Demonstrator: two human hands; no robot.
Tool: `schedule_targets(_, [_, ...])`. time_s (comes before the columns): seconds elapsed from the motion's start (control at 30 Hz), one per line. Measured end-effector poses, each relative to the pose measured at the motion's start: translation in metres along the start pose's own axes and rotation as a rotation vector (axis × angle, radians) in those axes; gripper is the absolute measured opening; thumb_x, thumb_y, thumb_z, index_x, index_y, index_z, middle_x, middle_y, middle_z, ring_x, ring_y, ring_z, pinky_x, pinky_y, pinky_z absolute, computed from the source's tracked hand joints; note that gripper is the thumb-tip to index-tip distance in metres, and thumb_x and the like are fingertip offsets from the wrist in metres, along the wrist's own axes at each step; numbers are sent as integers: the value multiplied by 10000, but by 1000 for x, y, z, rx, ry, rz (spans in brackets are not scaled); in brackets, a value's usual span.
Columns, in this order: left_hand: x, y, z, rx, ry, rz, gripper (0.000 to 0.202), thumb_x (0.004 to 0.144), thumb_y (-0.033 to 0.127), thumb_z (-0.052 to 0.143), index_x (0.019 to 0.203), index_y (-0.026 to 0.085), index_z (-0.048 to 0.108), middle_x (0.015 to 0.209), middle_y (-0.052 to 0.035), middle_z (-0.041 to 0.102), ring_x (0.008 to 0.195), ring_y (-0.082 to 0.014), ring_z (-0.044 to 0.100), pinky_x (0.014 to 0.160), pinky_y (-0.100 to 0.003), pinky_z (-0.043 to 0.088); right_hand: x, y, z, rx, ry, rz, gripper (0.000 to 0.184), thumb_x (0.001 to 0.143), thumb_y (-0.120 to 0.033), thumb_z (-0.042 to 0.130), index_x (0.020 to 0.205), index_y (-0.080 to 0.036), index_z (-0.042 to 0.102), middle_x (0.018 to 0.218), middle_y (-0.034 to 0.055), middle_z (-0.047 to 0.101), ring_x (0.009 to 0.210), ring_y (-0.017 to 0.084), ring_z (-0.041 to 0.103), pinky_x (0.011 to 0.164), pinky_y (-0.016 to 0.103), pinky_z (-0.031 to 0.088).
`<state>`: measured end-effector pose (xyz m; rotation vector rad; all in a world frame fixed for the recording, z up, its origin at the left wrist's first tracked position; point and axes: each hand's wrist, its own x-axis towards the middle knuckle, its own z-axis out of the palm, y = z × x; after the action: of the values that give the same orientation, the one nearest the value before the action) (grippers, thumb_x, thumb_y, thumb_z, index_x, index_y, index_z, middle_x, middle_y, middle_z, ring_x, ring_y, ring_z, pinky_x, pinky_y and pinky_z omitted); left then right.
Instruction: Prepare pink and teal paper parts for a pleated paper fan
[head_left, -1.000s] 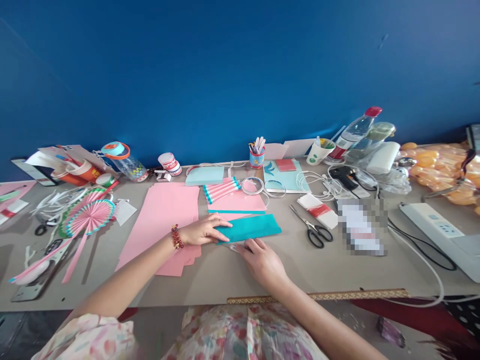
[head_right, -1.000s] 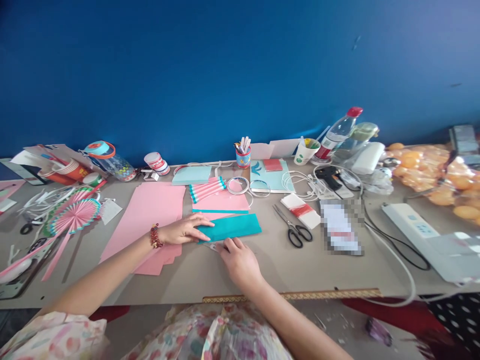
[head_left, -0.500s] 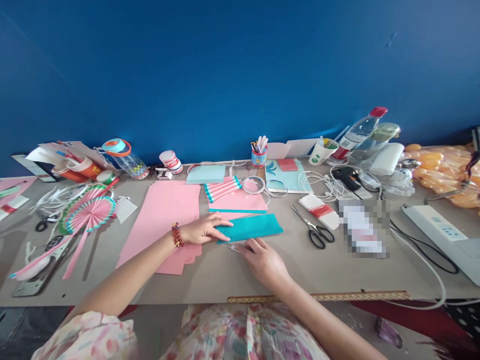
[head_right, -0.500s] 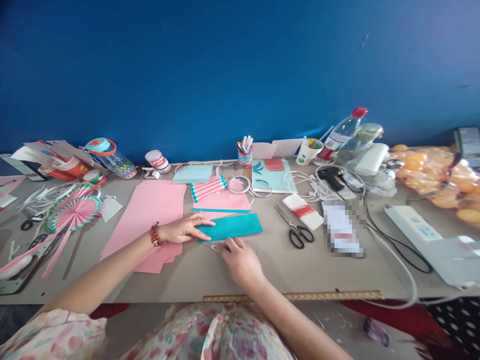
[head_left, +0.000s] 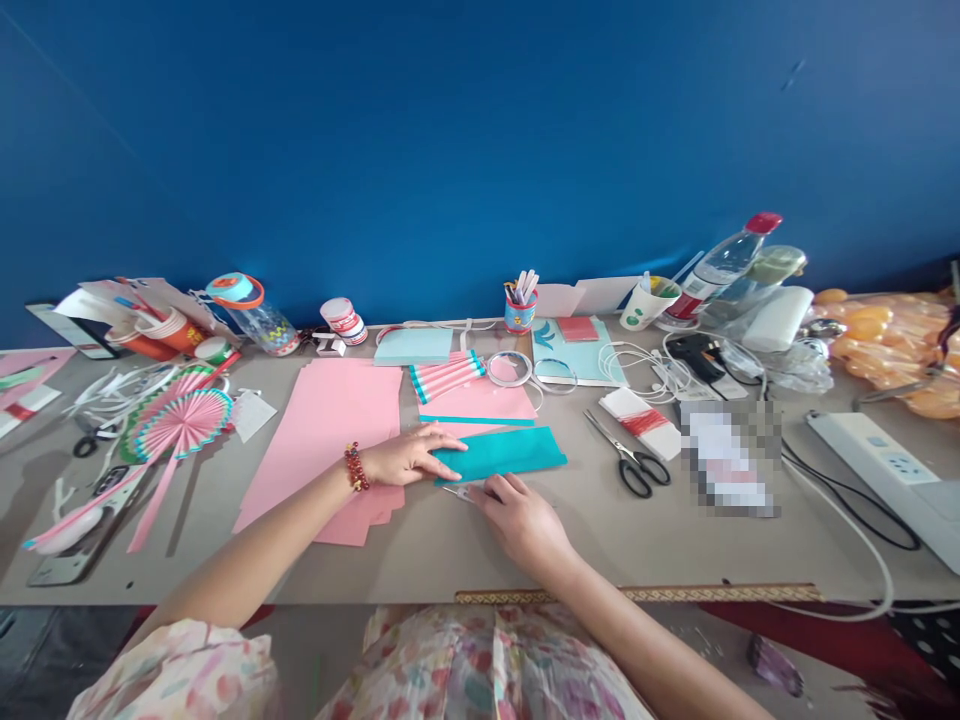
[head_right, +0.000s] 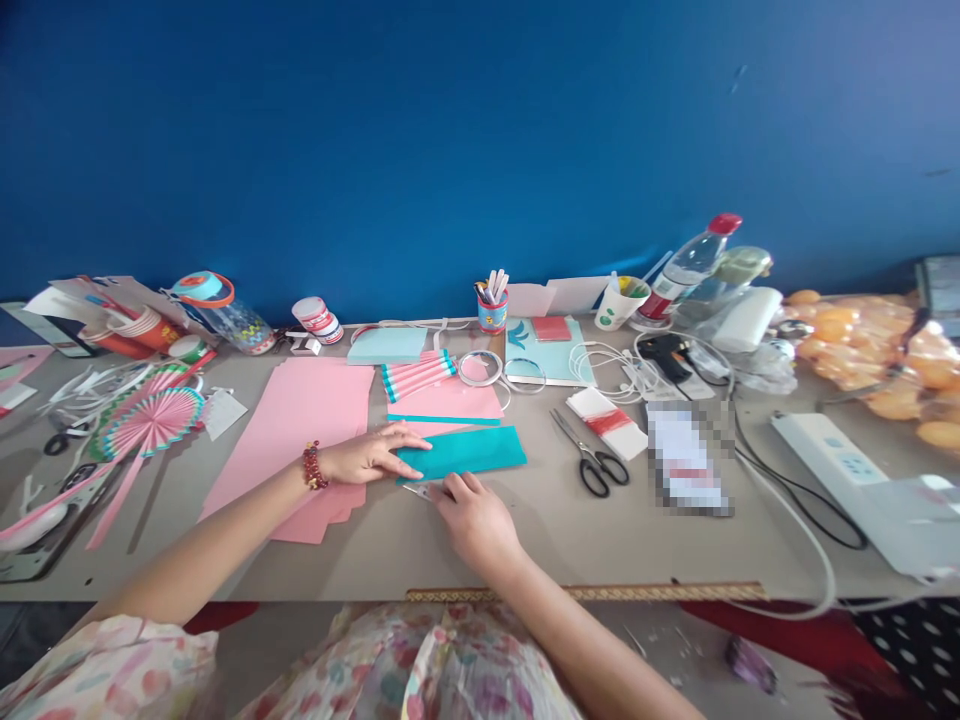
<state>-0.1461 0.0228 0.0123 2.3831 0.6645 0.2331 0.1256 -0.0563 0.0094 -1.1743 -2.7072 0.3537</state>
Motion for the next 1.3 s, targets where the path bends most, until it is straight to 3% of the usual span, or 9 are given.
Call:
schedule_targets(0.3, [1, 4, -2, -4, 29, 2, 349, 954, 244, 550, 1184, 472, 681, 1436, 20, 548, 1363, -261, 437, 1182, -541, 274, -14, -3, -6, 121, 54, -112, 360, 975, -147, 426, 1238, -248, 651, 1012, 78, 653, 899, 192, 571, 773, 283, 501])
schedule_targets(0.37, [0, 8, -2, 8, 44, 8, 320, 965, 258, 527, 1169, 435, 699, 1424, 2, 554, 1352, -261, 446, 1179, -537, 275, -22, 16, -14, 144, 144, -66, 426, 949, -119, 416, 1296, -257, 621, 1070, 84, 654, 956, 201, 579, 826, 300, 513])
schedule_targets(0.53, [1, 23, 5, 69, 196, -34, 221, 981, 361, 518, 1105, 288, 686, 1284, -66, 613, 1262, -256, 501, 1131, -491, 344, -40, 91, -37, -77, 436, 361, 412, 979, -229, 396, 1331, -253, 608, 1077, 100, 643, 998, 251, 591, 894, 390, 507])
schedule_targets(0.63, [5, 34, 20, 169, 298, -145, 318, 922, 463, 607, 1150, 242, 624, 1207, -87, 610, 1204, -277, 506, 1047, -466, 422, -43, 122, -41, -198, 408, 435, 398, 976, -226, 385, 1279, -207, 642, 1078, 118, 636, 996, 260, 596, 806, 371, 520])
schedule_targets(0.73, [8, 45, 35, 264, 347, -239, 289, 889, 412, 666, 1093, 216, 604, 1156, -87, 594, 1127, -280, 528, 975, -457, 465, -40, 135, -38, -275, 331, 435, 400, 947, -176, 402, 1257, -206, 653, 1084, 121, 637, 970, 264, 591, 774, 375, 521])
schedule_targets(0.87, [11, 56, 45, 306, 381, -286, 85, 910, 270, 638, 942, 210, 587, 1076, -66, 591, 1040, -253, 555, 899, -417, 491, -32, 128, -38, -292, 319, 405, 389, 947, -157, 400, 1227, -201, 666, 1110, 131, 643, 974, 275, 579, 822, 414, 516])
schedule_targets(0.97, [9, 60, 46, 297, 395, -287, 59, 913, 241, 623, 927, 211, 574, 1060, -64, 597, 1021, -250, 563, 888, -414, 492, -25, 110, -42, -153, 333, 243, 342, 977, -234, 437, 1237, -204, 657, 1174, 126, 633, 1056, 270, 573, 919, 420, 494])
schedule_targets(1.1, [6, 62, 49, 253, 438, -306, 88, 898, 199, 627, 943, 213, 552, 1064, -62, 612, 1022, -245, 573, 890, -409, 493, -17, 87, -44, -3, 126, 39, 330, 933, -303, 580, 1250, -229, 641, 1202, 99, 634, 1077, 262, 582, 932, 403, 493])
schedule_targets(1.3, [2, 65, 52, 196, 469, -358, 152, 869, 158, 670, 933, 216, 546, 1060, -38, 638, 1027, -226, 589, 898, -371, 486, -16, 82, -35, 61, 44, 10, 167, 902, -218, 617, 1048, -228, 696, 1105, 71, 663, 1014, 248, 603, 876, 369, 491])
